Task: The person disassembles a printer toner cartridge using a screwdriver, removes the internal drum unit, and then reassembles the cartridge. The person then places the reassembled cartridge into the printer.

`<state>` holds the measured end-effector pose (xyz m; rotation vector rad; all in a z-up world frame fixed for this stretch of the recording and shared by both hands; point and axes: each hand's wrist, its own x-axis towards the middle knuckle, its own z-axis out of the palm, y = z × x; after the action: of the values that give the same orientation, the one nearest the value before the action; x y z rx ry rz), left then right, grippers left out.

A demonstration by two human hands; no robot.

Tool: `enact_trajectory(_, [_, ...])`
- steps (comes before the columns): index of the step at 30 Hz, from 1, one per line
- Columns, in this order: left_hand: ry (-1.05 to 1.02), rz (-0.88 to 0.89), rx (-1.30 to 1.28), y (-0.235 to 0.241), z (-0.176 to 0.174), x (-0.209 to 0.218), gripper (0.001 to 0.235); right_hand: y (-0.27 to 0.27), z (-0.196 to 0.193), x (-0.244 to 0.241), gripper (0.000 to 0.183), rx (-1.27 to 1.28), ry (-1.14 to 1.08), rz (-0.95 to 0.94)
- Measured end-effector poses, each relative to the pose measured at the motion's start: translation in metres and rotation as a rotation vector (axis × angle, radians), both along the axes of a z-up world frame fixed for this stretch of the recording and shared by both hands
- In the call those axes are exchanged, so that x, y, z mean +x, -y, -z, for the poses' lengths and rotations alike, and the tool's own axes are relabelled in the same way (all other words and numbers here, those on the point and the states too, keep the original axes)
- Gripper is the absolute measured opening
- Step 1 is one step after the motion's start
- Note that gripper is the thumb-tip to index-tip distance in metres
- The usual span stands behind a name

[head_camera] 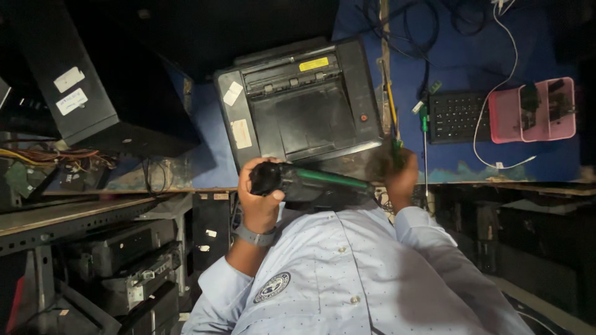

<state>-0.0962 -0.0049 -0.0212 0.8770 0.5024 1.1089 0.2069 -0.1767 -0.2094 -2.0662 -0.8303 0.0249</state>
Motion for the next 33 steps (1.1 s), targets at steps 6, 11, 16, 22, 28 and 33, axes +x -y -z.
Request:
enact_trajectory(6, [0.201, 0.130, -0.042, -0.005, -0.029, 0.001, 0.083, -0.006, 0.001, 0.012, 0.045, -0.257, 0.184, -0.060])
enact_trajectory(11, [0.175, 0.212, 0.060, -0.004, -0.045, 0.006, 0.081, -0.014, -0.007, 0.016, 0.053, -0.316, 0.192, -0.062])
enact_trajectory(16, [0.154, 0.288, 0.240, -0.011, -0.054, 0.013, 0.075, -0.025, -0.057, 0.005, 0.039, -0.161, 0.120, -0.121])
enact_trajectory(22, [0.213, 0.445, 0.250, -0.019, -0.067, 0.021, 0.076, -0.026, -0.179, -0.016, 0.070, 0.124, -0.641, -0.787])
enact_trajectory(28, [0.425, 0.589, 0.182, -0.023, -0.080, 0.049, 0.077, -0.024, -0.256, -0.044, 0.095, -0.082, -0.739, -1.154])
enact_trajectory(33, [0.540, 0.567, 0.026, -0.016, -0.075, 0.067, 0.078, -0.013, -0.272, -0.054, 0.090, -0.148, -0.906, -1.019])
